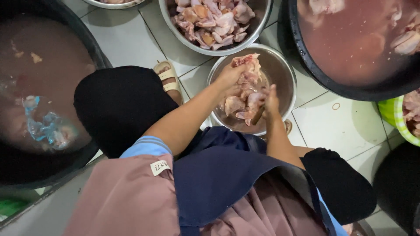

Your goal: The person is cleaning and cutting raw chicken pieces using a knife, then placing them into metal bowls.

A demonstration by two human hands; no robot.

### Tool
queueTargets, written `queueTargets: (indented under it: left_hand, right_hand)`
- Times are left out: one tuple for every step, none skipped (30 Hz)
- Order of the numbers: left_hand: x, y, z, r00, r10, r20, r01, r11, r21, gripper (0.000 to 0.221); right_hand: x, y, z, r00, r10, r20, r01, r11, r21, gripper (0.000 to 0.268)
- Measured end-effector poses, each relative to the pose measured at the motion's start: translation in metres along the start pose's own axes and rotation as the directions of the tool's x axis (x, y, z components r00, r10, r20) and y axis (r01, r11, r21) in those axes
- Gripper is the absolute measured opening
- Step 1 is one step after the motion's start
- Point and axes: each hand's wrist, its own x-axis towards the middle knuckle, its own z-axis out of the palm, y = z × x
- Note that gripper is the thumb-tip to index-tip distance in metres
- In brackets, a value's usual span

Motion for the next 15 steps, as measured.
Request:
queueTargets:
  left_hand:
    - [0.026, -0.017, 0.002, 0.999, -0.033, 0.012, 0.035, 0.991, -0.133, 0.046]
    - [0.053, -0.034, 0.003, 0.998, -0.064, 0.029, 0.070, 0.962, -0.263, 0.053]
    - [0.053, -0.034, 0.006, 0.998, -0.054, 0.019, 0.057, 0.960, -0.273, 0.053]
    - [0.052, -0.034, 0.008, 0.998, -0.058, 0.038, 0.067, 0.945, -0.321, 0.054]
    - [0.054, -0.031, 0.008, 0.997, -0.056, 0.052, 0.071, 0.926, -0.370, 0.055]
    - [0.090, -0.081, -0.019, 0.999, -0.041, 0.035, 0.051, 0.922, -0.383, 0.055]
    - [0.126, -0.115, -0.034, 0.921, 0.166, 0.351, -0.017, 0.921, -0.389, 0.052]
    - [0.165, -0.134, -0.027, 0.708, 0.346, 0.616, -0.092, 0.910, -0.405, 0.049]
    - [0.129, -0.110, -0.024, 0.721, 0.383, 0.578, -0.136, 0.896, -0.424, 0.049]
    - [0.093, -0.084, -0.008, 0.899, 0.294, 0.323, -0.188, 0.928, -0.320, 0.036]
    - [0.054, -0.058, 0.015, 0.979, 0.204, 0.012, -0.196, 0.955, -0.221, 0.032]
    - [0.080, -0.071, 0.024, 0.972, 0.232, -0.039, -0.235, 0.942, -0.241, 0.032]
    - [0.106, -0.085, 0.034, 0.961, 0.249, -0.119, -0.273, 0.920, -0.283, 0.018]
    - [0.137, -0.095, 0.043, 0.945, 0.261, -0.198, -0.314, 0.894, -0.321, 0.023]
    - [0.119, -0.093, 0.035, 0.936, 0.267, -0.229, -0.333, 0.882, -0.332, 0.023]
  right_hand:
    - [0.009, -0.007, -0.002, 0.985, 0.004, 0.175, -0.072, 0.920, 0.384, 0.077]
    - [0.016, -0.014, -0.004, 0.940, -0.057, 0.336, -0.203, 0.698, 0.687, 0.072]
    - [-0.009, -0.040, -0.008, 0.936, -0.066, 0.346, -0.202, 0.704, 0.681, 0.072]
    - [-0.036, -0.065, -0.012, 0.914, -0.101, 0.392, -0.225, 0.680, 0.698, 0.071]
    - [-0.061, -0.093, -0.014, 0.886, -0.139, 0.443, -0.252, 0.658, 0.710, 0.069]
    - [-0.066, -0.092, -0.016, 0.875, -0.151, 0.459, -0.253, 0.667, 0.701, 0.069]
    - [-0.068, -0.096, -0.012, 0.839, -0.178, 0.515, -0.267, 0.690, 0.673, 0.065]
    - [-0.071, -0.100, -0.007, 0.798, -0.202, 0.568, -0.278, 0.713, 0.644, 0.060]
    - [-0.062, -0.092, -0.004, 0.766, -0.221, 0.604, -0.279, 0.732, 0.622, 0.060]
    - [-0.052, -0.084, 0.000, 0.770, -0.234, 0.594, -0.261, 0.733, 0.628, 0.054]
    - [-0.041, -0.077, 0.005, 0.770, -0.246, 0.589, -0.245, 0.737, 0.629, 0.047]
    - [-0.031, -0.074, 0.010, 0.732, -0.262, 0.628, -0.246, 0.758, 0.604, 0.047]
    - [-0.024, -0.069, 0.013, 0.751, -0.226, 0.621, -0.277, 0.746, 0.606, 0.047]
    - [-0.014, -0.066, 0.017, 0.768, -0.188, 0.613, -0.306, 0.733, 0.608, 0.048]
    - [-0.022, -0.071, 0.019, 0.748, -0.191, 0.636, -0.308, 0.749, 0.587, 0.048]
